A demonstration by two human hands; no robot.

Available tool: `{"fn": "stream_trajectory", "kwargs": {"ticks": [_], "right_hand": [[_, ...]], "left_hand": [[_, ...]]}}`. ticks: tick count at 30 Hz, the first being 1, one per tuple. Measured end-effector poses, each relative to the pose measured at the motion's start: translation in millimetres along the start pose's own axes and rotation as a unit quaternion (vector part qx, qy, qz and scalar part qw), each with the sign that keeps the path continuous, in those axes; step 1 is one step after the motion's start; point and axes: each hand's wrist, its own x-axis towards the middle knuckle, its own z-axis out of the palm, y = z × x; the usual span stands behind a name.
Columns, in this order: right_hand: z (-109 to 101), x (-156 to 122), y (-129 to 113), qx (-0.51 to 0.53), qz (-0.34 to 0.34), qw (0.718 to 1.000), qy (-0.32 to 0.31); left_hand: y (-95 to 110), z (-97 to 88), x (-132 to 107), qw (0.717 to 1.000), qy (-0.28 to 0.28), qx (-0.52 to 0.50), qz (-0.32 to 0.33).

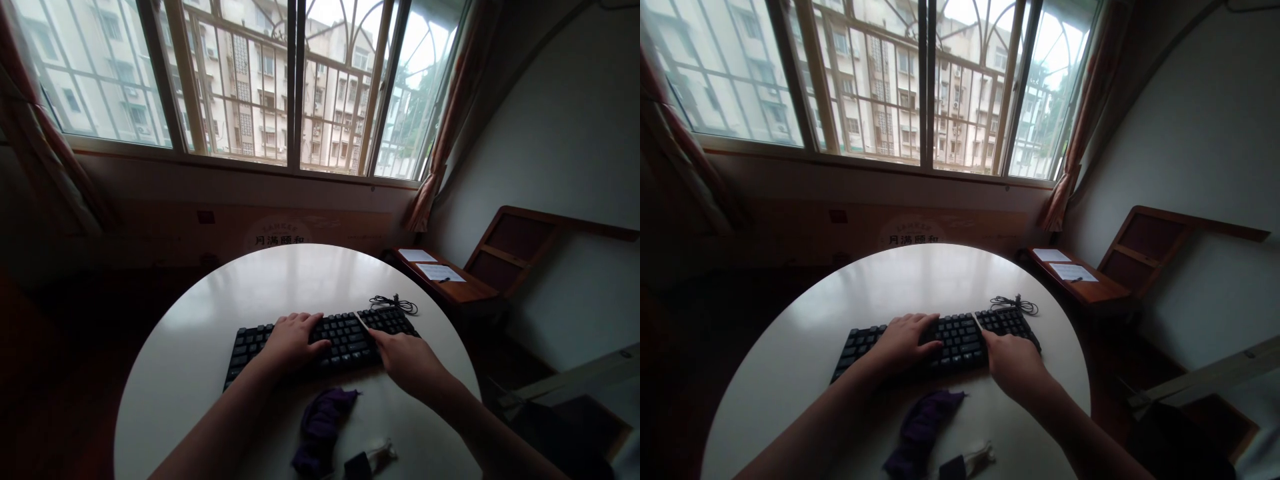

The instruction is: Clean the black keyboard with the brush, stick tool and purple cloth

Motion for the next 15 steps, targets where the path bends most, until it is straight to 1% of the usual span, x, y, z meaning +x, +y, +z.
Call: {"fn": "stream_trajectory", "kwargs": {"ticks": [5, 9, 13, 15], "right_hand": [[15, -42, 6, -0.058, -0.002, 0.998, -0.021], [25, -74, 10, -0.047, 0.003, 0.997, -0.055], [22, -97, 15, -0.038, 0.026, 0.992, -0.115], [15, -104, 24, -0.013, 0.031, 0.992, -0.123]], "left_hand": [[4, -4.0, 0, 1.0, -0.007, 0.005, -0.001], [8, -8.4, -2, 1.0, -0.013, 0.011, -0.007], [11, -11.3, -4, 1.0, -0.021, 0.016, -0.007], [12, -11.8, -3, 1.0, -0.02, 0.018, -0.006]]}}
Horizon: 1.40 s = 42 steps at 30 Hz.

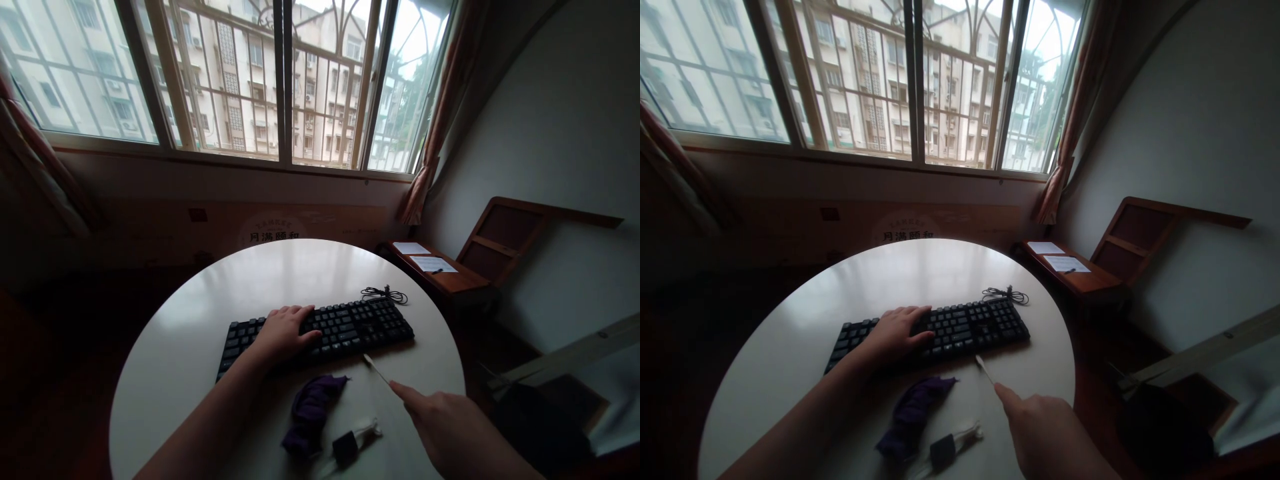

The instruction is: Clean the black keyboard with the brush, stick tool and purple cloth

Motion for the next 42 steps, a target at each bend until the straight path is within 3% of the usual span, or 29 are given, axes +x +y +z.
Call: {"fn": "stream_trajectory", "kwargs": {"ticks": [3, 5, 8, 11, 13, 18, 23, 26, 31, 38, 40, 42], "right_hand": [[-10, -6, 25, 0.113, -0.053, 0.991, 0.043], [-19, -2, 46, 0.217, -0.098, 0.968, 0.08], [-32, 17, 71, 0.358, -0.12, 0.919, 0.111], [-44, 47, 83, 0.499, -0.157, 0.848, 0.08], [-49, 68, 85, 0.542, -0.181, 0.818, 0.062], [-59, 110, 83, 0.584, -0.194, 0.787, 0.041], [-68, 139, 70, 0.685, -0.202, 0.699, 0.022], [-63, 148, 55, 0.71, -0.224, 0.668, 0.009], [-45, 156, 41, 0.711, -0.212, 0.669, 0.038], [-33, 144, 54, 0.68, -0.204, 0.691, 0.135], [-23, 132, 55, 0.67, -0.183, 0.704, 0.146], [-9, 117, 56, 0.639, -0.156, 0.738, 0.151]], "left_hand": [[-1, 0.1, 1, 1.0, 0.005, 0.0, 0.0], [-2, 0.4, 2, 1.0, 0.006, -0.002, 0.004], [-3, 1.2, 2, 1.0, 0.002, -0.006, 0.011], [-4, 2.5, 3, 1.0, 0.002, -0.008, 0.011], [-5, 3.1, 3, 1.0, 0.003, -0.01, 0.009], [-4, 1.8, 3, 1.0, -0.011, -0.008, 0.001], [-4, 0.2, 4, 1.0, -0.027, -0.004, -0.005], [-5, 1.2, 6, 1.0, -0.029, -0.002, -0.011], [-5, 2.8, 9, 0.999, -0.032, -0.002, -0.006], [-5, 1.0, 11, 0.999, -0.044, -0.001, -0.009], [-4, 0.1, 11, 0.999, -0.044, 0.004, -0.009], [-4, -0.4, 11, 0.999, -0.045, 0.007, -0.008]]}}
